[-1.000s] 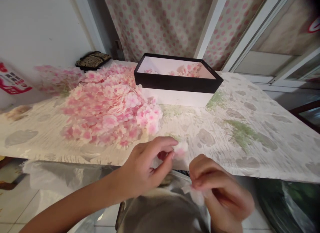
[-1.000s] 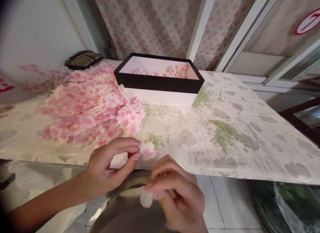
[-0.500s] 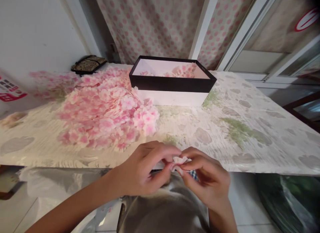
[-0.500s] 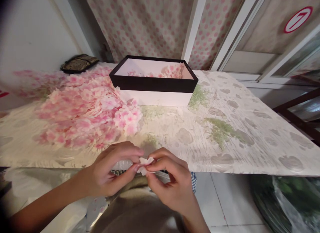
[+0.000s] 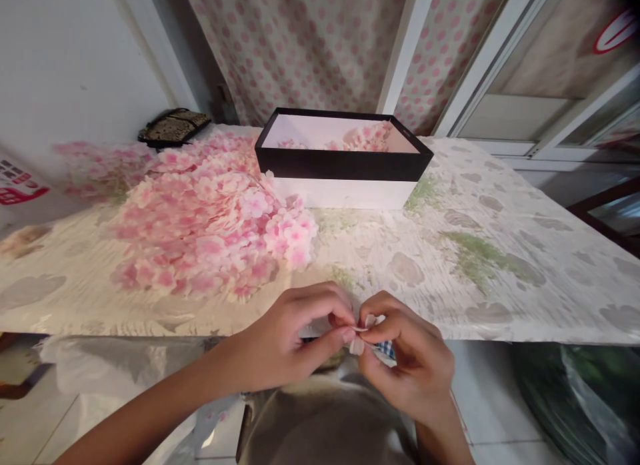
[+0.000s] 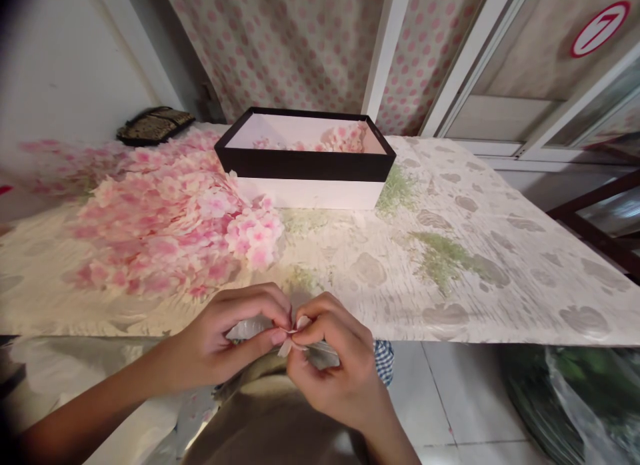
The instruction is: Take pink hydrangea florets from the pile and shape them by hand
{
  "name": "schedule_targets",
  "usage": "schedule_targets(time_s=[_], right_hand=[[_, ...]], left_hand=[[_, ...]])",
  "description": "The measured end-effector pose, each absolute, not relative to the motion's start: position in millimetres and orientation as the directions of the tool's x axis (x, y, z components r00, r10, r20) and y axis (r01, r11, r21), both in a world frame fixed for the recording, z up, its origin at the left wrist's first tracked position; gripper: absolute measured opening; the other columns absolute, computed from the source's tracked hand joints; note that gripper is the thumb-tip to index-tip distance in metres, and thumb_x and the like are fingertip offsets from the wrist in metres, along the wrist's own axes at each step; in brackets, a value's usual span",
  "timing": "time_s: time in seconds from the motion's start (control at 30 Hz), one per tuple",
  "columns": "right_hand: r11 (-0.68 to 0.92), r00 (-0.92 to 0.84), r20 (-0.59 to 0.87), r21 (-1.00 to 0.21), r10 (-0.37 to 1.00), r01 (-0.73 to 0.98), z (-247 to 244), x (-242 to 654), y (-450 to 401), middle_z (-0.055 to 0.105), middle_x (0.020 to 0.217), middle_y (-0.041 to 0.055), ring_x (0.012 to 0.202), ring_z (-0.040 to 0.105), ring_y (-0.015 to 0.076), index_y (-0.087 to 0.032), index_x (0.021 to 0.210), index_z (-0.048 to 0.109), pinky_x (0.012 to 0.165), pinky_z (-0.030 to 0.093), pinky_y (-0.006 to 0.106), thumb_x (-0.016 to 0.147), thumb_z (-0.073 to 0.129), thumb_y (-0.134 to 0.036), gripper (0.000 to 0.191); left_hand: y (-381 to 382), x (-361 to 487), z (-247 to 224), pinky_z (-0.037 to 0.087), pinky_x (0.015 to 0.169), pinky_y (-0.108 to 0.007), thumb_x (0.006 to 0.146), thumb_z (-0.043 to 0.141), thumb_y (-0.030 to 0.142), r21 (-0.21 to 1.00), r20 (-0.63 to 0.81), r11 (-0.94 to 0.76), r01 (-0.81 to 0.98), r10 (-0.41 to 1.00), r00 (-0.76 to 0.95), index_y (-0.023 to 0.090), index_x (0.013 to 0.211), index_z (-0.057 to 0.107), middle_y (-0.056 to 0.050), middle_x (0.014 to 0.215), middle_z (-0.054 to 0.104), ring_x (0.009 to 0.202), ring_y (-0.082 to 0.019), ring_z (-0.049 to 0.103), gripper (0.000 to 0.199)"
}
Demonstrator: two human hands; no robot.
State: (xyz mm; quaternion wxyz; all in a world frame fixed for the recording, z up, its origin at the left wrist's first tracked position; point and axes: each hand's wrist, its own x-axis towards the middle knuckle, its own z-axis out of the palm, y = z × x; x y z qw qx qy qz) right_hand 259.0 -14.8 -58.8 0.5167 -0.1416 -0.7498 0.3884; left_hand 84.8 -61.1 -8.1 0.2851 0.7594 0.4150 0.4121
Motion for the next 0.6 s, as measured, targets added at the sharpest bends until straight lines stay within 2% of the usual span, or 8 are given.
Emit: schedule_targets(time_s=[0.27, 0.4, 0.5, 0.6], right_hand=[[0.674, -0.39, 0.695, -0.706, 0.603, -0.216, -56.6, 262.4, -17.1, 0.057, 0.085, 0.003, 0.075, 0.057, 0.0153, -0.017, 0.082, 0.056, 0.061, 0.046, 0.03, 0.068, 0.058, 0.008, 0.029], [0.627, -0.411, 0.682, -0.726, 0.605, -0.282, -56.7, 265.9, -17.7, 0.057, 0.087, 0.0031, 0.078, 0.057, 0.0157, -0.017, 0.094, 0.058, 0.063, 0.047, 0.03, 0.07, 0.055, 0.01, 0.036], [0.544, -0.456, 0.62, -0.782, 0.638, -0.303, -56.4, 270.2, -17.4, 0.059, 0.09, 0.0037, 0.085, 0.058, 0.0175, -0.02, 0.113, 0.056, 0.068, 0.049, 0.033, 0.075, 0.052, 0.009, 0.047], [0.489, -0.488, 0.605, -0.796, 0.629, -0.356, -55.2, 274.3, -15.4, 0.06, 0.088, 0.0031, 0.083, 0.059, 0.0168, -0.021, 0.111, 0.06, 0.068, 0.049, 0.033, 0.078, 0.053, 0.006, 0.044]], left_hand=[[-61.6, 85.1, -13.5, 0.054, 0.076, -0.029, 0.086, 0.057, 0.005, 0.573, 0.587, -0.708, 0.413, 0.706, 0.397, 0.008, 0.092, 0.063, -0.013, 0.088, 0.064, 0.085, -0.017, 0.061, 0.009], [-59.6, 83.5, -12.2, 0.054, 0.075, -0.032, 0.086, 0.059, 0.006, 0.335, 0.695, -0.811, 0.48, 0.556, 0.456, 0.006, 0.09, 0.067, -0.013, 0.085, 0.067, 0.084, -0.019, 0.061, 0.009], [-60.5, 79.2, -6.6, 0.054, 0.075, -0.031, 0.082, 0.067, 0.009, 0.188, 0.706, -0.804, 0.565, 0.51, 0.491, 0.009, 0.092, 0.07, -0.009, 0.087, 0.072, 0.087, -0.019, 0.062, 0.01], [-63.1, 73.3, -0.2, 0.053, 0.08, -0.031, 0.083, 0.069, 0.013, 0.151, 0.676, -0.79, 0.594, 0.521, 0.521, 0.013, 0.094, 0.071, -0.005, 0.089, 0.074, 0.09, -0.018, 0.064, 0.011]])
